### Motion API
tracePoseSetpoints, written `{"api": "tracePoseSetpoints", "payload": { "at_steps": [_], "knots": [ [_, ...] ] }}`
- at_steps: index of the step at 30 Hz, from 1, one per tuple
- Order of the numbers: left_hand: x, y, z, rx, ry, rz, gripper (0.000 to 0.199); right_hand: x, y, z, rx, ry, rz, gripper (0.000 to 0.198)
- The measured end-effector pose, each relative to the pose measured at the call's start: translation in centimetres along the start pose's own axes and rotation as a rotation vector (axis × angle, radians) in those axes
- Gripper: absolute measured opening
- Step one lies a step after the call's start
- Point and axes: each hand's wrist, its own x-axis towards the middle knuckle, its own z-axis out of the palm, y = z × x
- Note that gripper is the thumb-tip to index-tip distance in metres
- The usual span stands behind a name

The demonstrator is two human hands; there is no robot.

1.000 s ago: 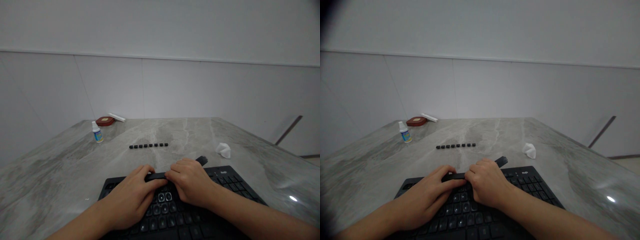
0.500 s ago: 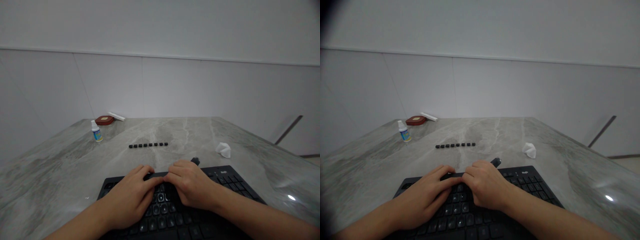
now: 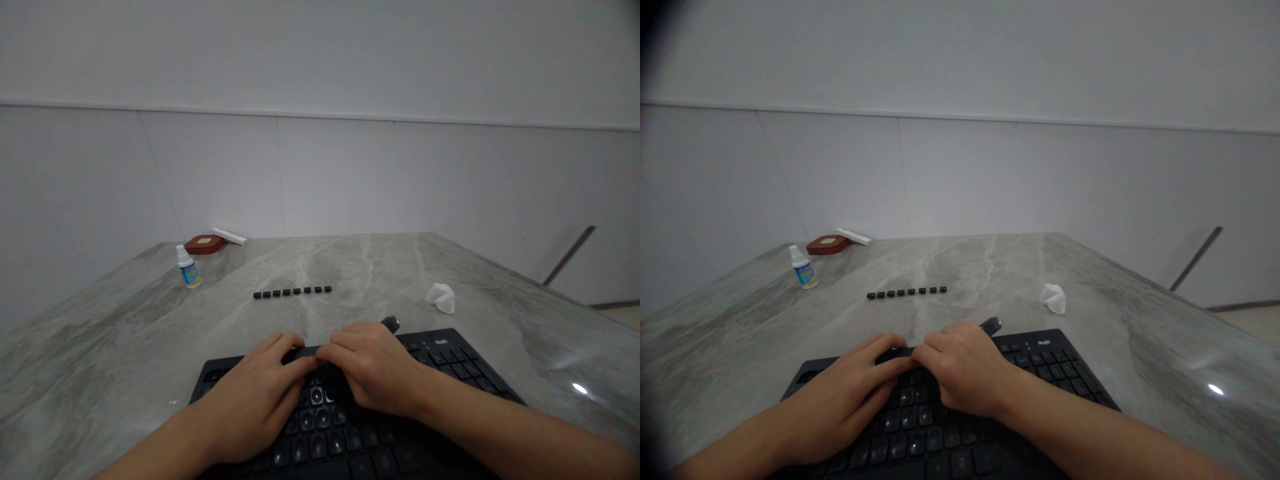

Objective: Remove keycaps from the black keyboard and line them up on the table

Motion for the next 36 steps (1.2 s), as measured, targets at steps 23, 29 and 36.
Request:
{"api": "tracePoseSetpoints", "payload": {
  "at_steps": [23, 29, 36],
  "knots": [
    [0.0, -0.1, 0.3, -0.003, 0.035, 0.007, 0.039, 0.0, 0.0, -0.6, -0.122, -0.023, -0.053, 0.033],
    [0.0, -0.1, 0.2, 0.028, 0.026, -0.010, 0.044, 0.3, -0.3, -0.5, -0.122, -0.110, 0.065, 0.019],
    [0.2, -0.2, 0.1, 0.037, -0.008, -0.020, 0.046, 0.2, -0.1, -0.4, -0.058, -0.174, 0.126, 0.025]
  ]
}}
